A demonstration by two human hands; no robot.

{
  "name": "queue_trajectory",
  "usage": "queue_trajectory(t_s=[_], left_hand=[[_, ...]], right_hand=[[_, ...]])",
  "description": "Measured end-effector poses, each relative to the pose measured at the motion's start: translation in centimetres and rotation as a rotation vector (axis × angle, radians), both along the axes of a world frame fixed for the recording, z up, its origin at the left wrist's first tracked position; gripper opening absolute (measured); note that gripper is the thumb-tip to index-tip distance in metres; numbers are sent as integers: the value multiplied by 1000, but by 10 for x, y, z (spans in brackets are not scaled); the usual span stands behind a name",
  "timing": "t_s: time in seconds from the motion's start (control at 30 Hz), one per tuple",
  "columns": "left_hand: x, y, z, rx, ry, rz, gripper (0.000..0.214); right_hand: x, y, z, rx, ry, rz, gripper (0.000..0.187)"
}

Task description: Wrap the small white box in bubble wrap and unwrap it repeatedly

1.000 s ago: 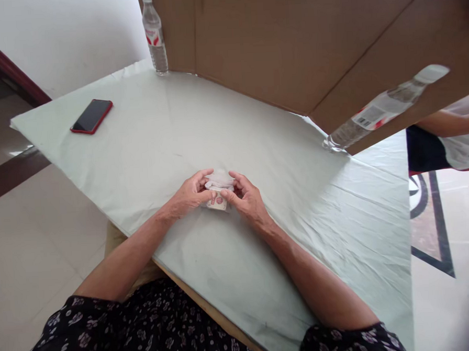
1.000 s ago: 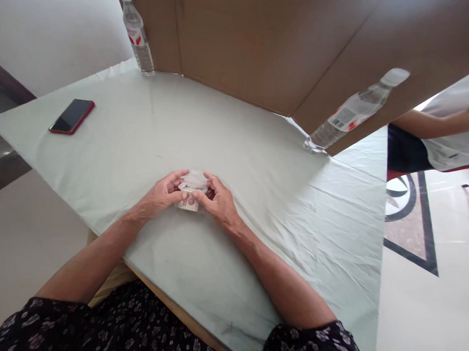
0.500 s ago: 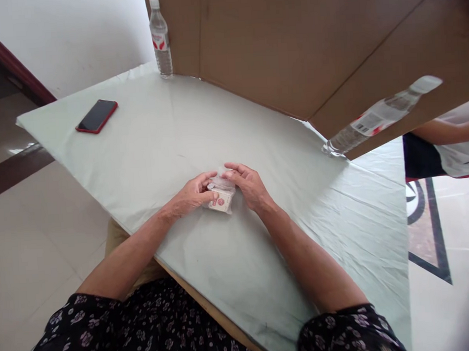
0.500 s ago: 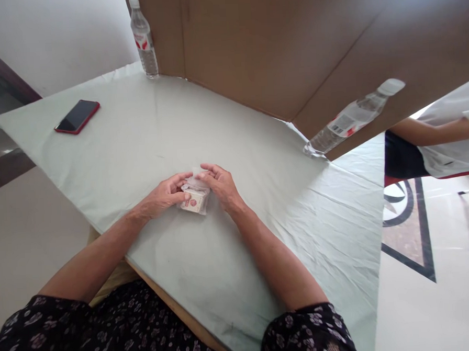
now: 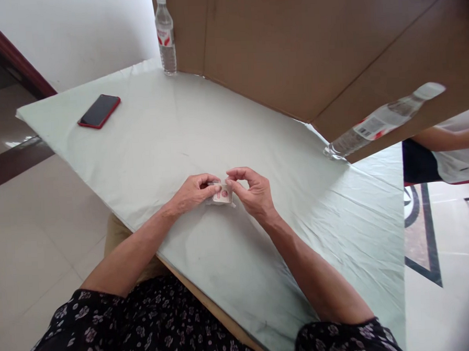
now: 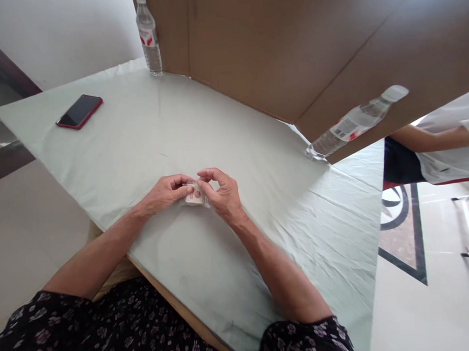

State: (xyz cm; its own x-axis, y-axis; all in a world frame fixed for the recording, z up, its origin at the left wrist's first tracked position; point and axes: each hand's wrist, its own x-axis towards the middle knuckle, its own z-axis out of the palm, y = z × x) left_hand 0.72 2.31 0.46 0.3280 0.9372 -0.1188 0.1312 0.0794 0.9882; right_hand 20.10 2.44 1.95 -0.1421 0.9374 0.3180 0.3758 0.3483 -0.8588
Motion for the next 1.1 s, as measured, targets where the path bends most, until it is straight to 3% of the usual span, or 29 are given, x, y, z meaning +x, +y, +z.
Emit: queue_trajectory(t_s=[0.2,0.33,0.4,0.5,0.57,0.67,0.73,0.9,1.1], left_hand=[[2,-3,-1,131,110,7,43],[4,-3,-4,210,172,47,42],[4,-3,-5,214,175,53,41],[5,-3,-4,188,151,41,41],[5,-3,-3,173,136,42,42],[5,-3,-3,158,140,49,41],[6,-3,-3,154,133,54,41],[9,-5,-5,187,104,94,39],[9,-6,-10,227,155,187,38]], right_hand=[[-3,-13,-17,253,-216,-45,13],[-2,-15,-21,397,-354,44,16],[1,-18,-19,409,-389,103,18],[12,-18,-13,343,-315,79,19],[22,-14,-12,247,-261,75,37],[31,-4,-20,108,-286,203,84],[30,0,-28,77,-337,283,94],[19,-7,-37,170,-419,223,68],[21,-5,-40,162,-438,214,67]])
